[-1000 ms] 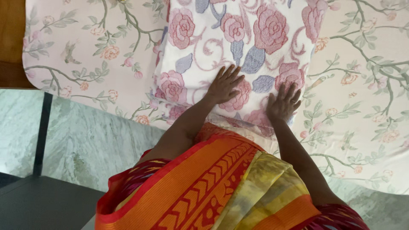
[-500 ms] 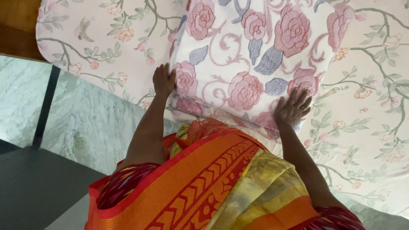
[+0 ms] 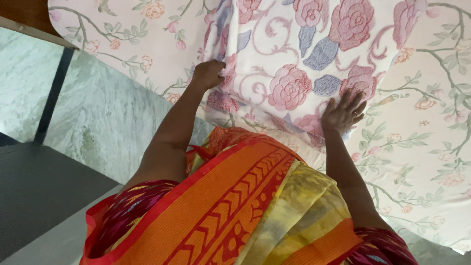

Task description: The person folds a floral-patterned blanket on a bed, smoothing it repeatedly. Then the person places a matching pillow on the bed and smooths the pillowcase, adjusting it into position.

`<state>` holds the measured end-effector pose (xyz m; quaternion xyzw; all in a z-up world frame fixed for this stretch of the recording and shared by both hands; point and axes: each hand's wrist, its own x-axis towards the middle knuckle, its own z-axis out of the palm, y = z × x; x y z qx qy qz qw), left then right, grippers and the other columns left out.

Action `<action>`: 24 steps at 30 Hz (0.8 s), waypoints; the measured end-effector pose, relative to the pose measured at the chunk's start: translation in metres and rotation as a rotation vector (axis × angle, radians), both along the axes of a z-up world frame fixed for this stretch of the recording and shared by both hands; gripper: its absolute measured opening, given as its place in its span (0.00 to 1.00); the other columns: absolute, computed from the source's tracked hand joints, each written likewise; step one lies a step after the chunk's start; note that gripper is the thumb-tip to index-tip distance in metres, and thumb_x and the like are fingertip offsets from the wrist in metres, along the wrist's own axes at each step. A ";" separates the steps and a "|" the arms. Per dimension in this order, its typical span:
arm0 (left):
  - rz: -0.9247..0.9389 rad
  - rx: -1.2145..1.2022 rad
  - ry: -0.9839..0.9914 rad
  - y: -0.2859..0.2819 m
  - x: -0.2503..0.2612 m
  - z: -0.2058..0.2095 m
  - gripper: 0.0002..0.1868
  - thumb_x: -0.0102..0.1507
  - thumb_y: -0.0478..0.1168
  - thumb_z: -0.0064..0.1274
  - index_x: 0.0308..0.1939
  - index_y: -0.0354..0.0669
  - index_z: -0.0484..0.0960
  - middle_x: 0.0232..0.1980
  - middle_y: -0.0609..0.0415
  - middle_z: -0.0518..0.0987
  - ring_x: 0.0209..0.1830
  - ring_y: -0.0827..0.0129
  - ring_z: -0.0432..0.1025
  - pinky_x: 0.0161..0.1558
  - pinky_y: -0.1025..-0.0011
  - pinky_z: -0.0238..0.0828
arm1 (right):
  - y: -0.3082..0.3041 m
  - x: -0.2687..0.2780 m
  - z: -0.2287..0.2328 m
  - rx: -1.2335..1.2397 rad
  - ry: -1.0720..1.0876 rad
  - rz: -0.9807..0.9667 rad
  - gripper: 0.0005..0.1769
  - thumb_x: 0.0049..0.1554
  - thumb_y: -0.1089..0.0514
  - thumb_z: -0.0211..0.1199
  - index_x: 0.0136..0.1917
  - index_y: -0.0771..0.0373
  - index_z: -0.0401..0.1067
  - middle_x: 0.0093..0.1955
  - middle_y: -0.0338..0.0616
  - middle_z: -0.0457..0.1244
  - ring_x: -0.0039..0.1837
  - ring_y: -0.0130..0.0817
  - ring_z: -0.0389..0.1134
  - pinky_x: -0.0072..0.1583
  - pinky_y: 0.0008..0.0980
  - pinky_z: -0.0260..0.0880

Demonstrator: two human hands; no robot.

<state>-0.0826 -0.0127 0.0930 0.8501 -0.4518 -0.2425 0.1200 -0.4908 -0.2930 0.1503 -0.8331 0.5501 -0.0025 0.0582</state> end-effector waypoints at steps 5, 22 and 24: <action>0.235 -0.153 0.369 0.014 0.053 -0.015 0.21 0.61 0.49 0.69 0.55 0.49 0.84 0.46 0.49 0.85 0.43 0.55 0.80 0.48 0.57 0.78 | 0.001 0.000 0.005 0.014 0.006 0.004 0.41 0.68 0.30 0.37 0.87 0.48 0.49 0.89 0.49 0.32 0.87 0.61 0.30 0.80 0.70 0.34; 0.573 -0.242 -0.173 0.092 0.093 -0.056 0.18 0.61 0.40 0.62 0.54 0.49 0.78 0.39 0.56 0.86 0.45 0.56 0.79 0.49 0.54 0.72 | -0.002 0.002 0.022 0.075 -0.008 0.010 0.40 0.68 0.33 0.41 0.86 0.51 0.48 0.89 0.51 0.32 0.87 0.60 0.28 0.80 0.69 0.27; 0.537 -0.426 -0.299 0.041 0.071 -0.029 0.18 0.63 0.39 0.61 0.56 0.48 0.77 0.46 0.53 0.83 0.52 0.51 0.75 0.56 0.50 0.66 | 0.002 0.008 0.026 0.080 0.029 -0.008 0.40 0.69 0.32 0.40 0.87 0.50 0.45 0.89 0.50 0.30 0.88 0.56 0.26 0.80 0.69 0.22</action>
